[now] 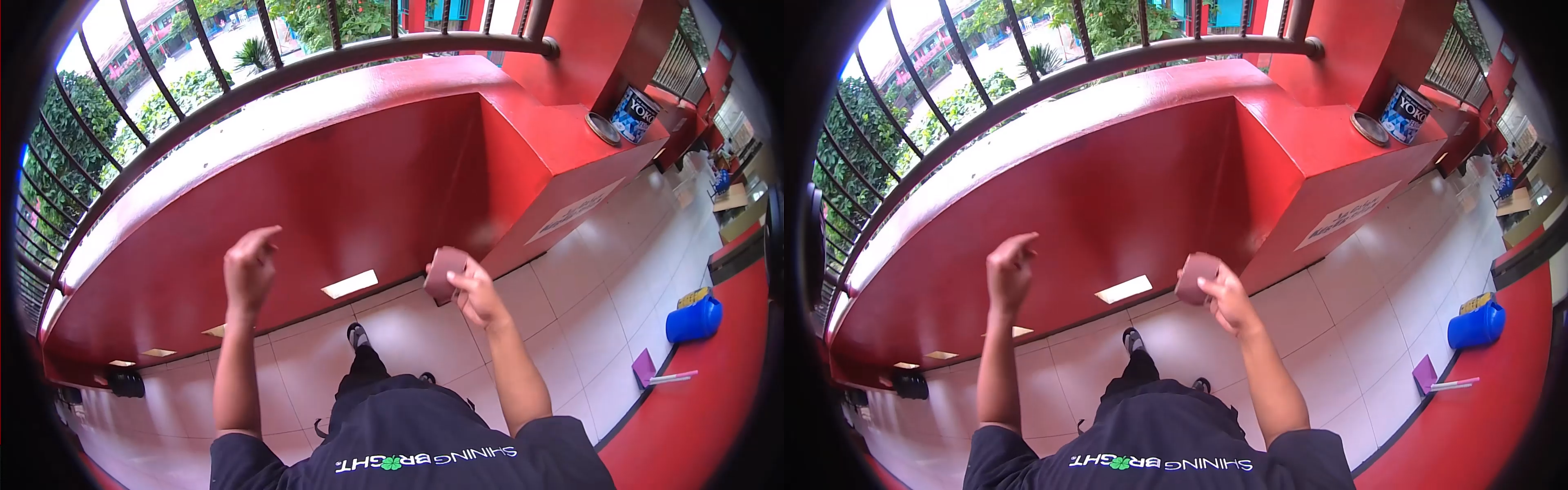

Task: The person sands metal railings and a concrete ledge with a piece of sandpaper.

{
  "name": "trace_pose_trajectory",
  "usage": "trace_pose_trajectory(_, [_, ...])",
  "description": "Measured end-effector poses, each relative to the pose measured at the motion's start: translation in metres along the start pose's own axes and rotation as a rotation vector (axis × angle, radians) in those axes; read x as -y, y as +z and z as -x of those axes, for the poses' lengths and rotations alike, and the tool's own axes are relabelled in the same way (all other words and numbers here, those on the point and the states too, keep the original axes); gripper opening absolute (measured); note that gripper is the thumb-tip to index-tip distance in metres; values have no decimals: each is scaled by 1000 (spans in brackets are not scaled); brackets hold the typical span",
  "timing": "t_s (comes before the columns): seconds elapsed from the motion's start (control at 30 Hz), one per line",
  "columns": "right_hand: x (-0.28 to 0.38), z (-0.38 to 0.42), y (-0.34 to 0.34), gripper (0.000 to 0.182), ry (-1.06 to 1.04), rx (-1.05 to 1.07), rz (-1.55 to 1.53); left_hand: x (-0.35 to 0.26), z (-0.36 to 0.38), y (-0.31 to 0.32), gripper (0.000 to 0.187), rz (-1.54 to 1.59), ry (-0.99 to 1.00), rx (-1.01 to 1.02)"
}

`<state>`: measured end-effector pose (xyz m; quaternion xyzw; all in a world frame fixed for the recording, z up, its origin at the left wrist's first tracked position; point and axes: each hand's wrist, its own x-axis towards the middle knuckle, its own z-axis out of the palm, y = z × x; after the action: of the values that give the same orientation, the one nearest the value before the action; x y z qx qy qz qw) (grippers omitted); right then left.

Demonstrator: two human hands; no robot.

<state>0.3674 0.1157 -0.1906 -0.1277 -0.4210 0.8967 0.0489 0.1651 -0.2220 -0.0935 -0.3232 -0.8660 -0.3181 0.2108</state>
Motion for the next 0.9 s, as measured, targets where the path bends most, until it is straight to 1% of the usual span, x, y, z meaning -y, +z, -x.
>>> trace_pose_trajectory(0.03, [21,-21,29,47,-145,-18,98,8,-28,-16,25,9,29,-99])
trace_pose_trajectory(0.07, [41,-45,48,45,-292,-131,387,13,-55,-31,19,-45,90,-202])
trace_pose_trajectory(0.1, [62,-73,69,39,-451,-165,515,28,-82,-41,17,-127,109,-260])
trace_pose_trajectory(0.13, [89,-99,97,33,-689,-232,695,39,-110,-43,16,-72,110,-293])
trace_pose_trajectory(0.17, [109,-136,114,30,-989,-362,906,40,-141,-43,14,-127,226,-311])
trace_pose_trajectory(0.2, [135,-157,148,32,-1183,-449,1075,33,-172,-42,16,-175,378,-295])
trace_pose_trajectory(0.23, [156,-199,168,36,-1421,-415,1124,22,-201,-31,23,-175,438,-274])
trace_pose_trajectory(0.27, [172,-232,182,41,-1502,-436,1293,14,-226,-19,33,-230,473,-245])
trace_pose_trajectory(0.3, [183,-263,193,46,-1632,-353,1349,10,-249,-7,50,-300,455,-239])
trace_pose_trajectory(0.33, [192,-285,204,48,-1656,-302,1498,15,-269,4,65,-294,419,-242])
trace_pose_trajectory(0.4, [172,-307,206,49,-1469,-460,1679,26,-288,20,78,-389,437,-224])
trace_pose_trajectory(0.47, [146,-298,209,55,-1450,-464,1762,32,-294,21,90,-268,469,-242])
trace_pose_trajectory(0.5, [156,-298,206,55,-1413,-424,1780,31,-296,18,91,-325,398,-127])
trace_pose_trajectory(0.53, [163,-292,202,55,-1360,-382,1798,28,-298,17,91,-302,391,-111])
trace_pose_trajectory(0.57, [159,-292,203,55,-1333,-382,1821,24,-298,16,91,-301,324,-9])
trace_pose_trajectory(0.6, [153,-292,206,55,-1324,-484,1771,22,-299,15,91,-301,260,87])
trace_pose_trajectory(0.63, [145,-291,212,55,-1316,-586,1717,22,-298,15,85,-329,294,66])
trace_pose_trajectory(0.67, [128,-283,227,57,-1301,-524,1762,24,-298,19,85,-315,289,73])
trace_pose_trajectory(0.73, [131,-280,229,56,-1267,-489,1746,30,-296,25,77,-356,340,15])
trace_pose_trajectory(0.77, [143,-285,218,55,-1260,-582,1734,30,-295,26,65,-354,373,-33])
trace_pose_trajectory(0.8, [153,-291,209,54,-1255,-676,1720,30,-295,25,65,-346,372,-23])
trace_pose_trajectory(0.83, [146,-288,218,53,-1229,-738,1769,29,-295,25,61,-359,373,-6])
trace_pose_trajectory(0.87, [132,-285,229,53,-1235,-695,1815,30,-295,26,58,-374,369,2])
trace_pose_trajectory(0.9, [127,-282,232,52,-1252,-637,1832,33,-296,28,53,-367,414,-41])
